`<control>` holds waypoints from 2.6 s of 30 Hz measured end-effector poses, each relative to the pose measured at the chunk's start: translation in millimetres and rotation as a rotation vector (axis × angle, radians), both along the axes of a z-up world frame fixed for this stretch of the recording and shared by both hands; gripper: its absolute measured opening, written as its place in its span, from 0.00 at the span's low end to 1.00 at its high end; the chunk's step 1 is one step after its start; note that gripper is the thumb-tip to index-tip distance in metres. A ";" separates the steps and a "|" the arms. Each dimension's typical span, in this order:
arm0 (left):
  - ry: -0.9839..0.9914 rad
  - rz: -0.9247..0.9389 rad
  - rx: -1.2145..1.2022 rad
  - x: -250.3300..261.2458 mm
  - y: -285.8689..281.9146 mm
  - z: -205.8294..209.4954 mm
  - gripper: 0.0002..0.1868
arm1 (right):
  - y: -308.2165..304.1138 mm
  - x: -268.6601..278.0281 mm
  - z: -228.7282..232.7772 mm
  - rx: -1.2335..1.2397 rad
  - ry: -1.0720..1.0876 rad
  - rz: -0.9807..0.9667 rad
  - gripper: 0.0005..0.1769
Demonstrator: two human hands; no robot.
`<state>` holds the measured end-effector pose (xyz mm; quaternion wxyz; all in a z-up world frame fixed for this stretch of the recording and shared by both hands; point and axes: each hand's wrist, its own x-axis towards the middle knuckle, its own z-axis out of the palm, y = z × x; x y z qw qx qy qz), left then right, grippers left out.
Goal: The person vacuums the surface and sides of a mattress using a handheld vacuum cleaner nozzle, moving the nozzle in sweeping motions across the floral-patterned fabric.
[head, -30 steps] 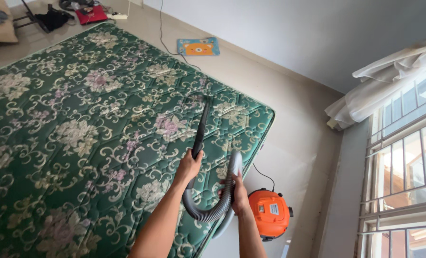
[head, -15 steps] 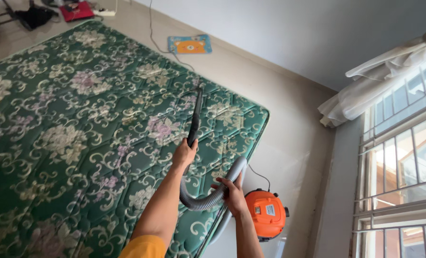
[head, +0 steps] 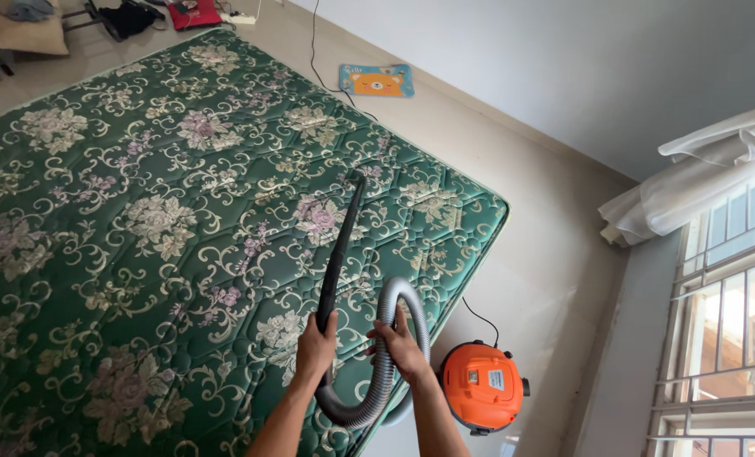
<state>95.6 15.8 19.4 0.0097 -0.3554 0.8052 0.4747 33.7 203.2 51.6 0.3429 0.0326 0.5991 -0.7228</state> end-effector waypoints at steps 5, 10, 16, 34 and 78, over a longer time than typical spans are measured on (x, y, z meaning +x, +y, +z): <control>0.150 -0.005 -0.093 -27.8 9.6 -19.2 0.31 | 2.1 -11.2 -28.1 0.126 0.077 -0.273 0.42; 0.288 -0.042 -0.268 -123.1 -31.7 -57.9 0.33 | 21.0 -13.1 -17.2 -0.185 0.065 -0.435 0.43; 0.257 -0.123 0.115 -188.1 -50.4 -13.5 0.28 | 12.0 -11.1 18.0 -0.135 0.008 -0.401 0.52; 0.079 0.075 -0.179 -113.3 -53.8 -35.2 0.30 | -21.7 -13.2 9.2 -0.024 0.014 -0.304 0.56; 0.041 0.129 -0.127 68.9 -31.2 -10.9 0.28 | -13.2 82.8 -16.4 -0.093 0.015 -0.127 0.24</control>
